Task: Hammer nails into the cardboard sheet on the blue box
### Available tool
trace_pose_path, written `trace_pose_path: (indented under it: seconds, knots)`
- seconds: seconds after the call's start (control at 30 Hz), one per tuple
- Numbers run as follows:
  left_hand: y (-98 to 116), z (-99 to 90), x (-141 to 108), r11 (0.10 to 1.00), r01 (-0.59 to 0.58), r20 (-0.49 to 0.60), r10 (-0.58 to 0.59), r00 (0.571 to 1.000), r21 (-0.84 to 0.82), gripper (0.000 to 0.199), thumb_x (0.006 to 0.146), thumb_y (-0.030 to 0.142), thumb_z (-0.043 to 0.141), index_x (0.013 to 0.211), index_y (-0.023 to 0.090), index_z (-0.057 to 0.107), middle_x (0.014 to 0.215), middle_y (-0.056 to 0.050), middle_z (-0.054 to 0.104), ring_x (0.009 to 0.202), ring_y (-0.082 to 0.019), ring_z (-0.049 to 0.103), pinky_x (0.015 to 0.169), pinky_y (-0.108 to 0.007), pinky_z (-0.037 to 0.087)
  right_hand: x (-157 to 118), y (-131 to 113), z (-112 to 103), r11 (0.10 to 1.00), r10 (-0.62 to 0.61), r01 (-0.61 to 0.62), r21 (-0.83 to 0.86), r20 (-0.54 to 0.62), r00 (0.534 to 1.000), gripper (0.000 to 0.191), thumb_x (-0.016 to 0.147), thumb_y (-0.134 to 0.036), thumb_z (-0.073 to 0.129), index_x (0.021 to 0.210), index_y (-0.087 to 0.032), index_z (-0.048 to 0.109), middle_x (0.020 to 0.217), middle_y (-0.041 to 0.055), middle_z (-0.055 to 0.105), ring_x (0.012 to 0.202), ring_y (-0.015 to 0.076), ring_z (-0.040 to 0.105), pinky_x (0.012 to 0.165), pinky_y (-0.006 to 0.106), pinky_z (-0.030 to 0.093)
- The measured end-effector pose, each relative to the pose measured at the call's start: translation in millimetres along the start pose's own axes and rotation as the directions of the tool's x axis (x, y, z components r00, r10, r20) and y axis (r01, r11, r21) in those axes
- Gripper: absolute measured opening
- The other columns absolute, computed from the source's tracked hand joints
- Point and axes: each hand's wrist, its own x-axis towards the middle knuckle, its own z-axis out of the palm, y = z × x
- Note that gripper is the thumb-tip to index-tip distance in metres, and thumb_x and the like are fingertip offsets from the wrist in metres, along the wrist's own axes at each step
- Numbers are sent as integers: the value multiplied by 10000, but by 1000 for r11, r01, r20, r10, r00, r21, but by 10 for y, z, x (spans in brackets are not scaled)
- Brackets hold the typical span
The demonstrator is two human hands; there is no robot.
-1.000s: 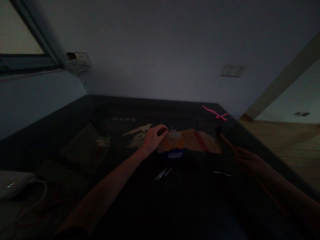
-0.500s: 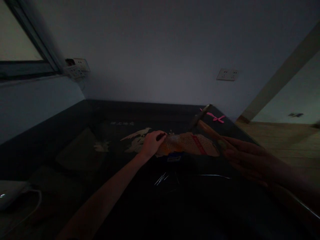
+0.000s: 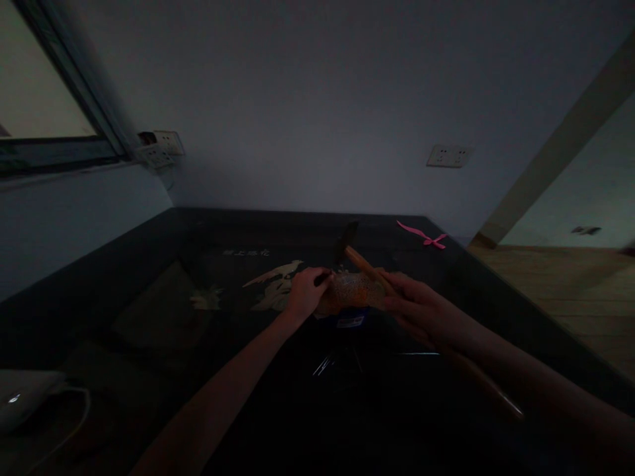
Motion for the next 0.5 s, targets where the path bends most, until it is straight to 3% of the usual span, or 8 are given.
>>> trace_pose_path:
  seconds: [0.1,0.27,0.43,0.5]
  knots:
    - [0,1,-2,1000,1,-15,-2,1000,-20,136,852,224,597,923,185,707,955,-61,729,903,-217,668,850,-356,503,9,-31,15,998,-55,55,-26,-12,998,619,874,-338,531,1443,-184,344,465,-118,417,295,48,328,279,128,276]
    - [-39,22,-3,1000,12,-5,-12,1000,3,137,844,246,613,910,178,711,936,-74,730,884,-228,673,824,-358,509,19,-45,39,998,-23,26,-65,44,999,591,870,-313,508,1428,-164,381,441,-129,381,281,51,327,266,130,283]
    - [-52,31,-3,998,-14,-6,14,1000,-54,123,853,242,597,896,203,706,946,-50,733,905,-210,669,855,-353,505,-41,-109,7,996,-86,86,-12,-16,996,581,872,-347,539,1413,-181,404,455,-115,423,286,45,330,274,133,274]
    - [-50,30,-6,999,-9,-6,9,1000,-44,123,850,246,598,901,206,703,946,-50,732,907,-213,667,844,-356,509,-46,-84,16,998,-70,69,3,9,998,588,876,-342,534,1424,-185,390,441,-116,412,283,49,327,271,138,278]
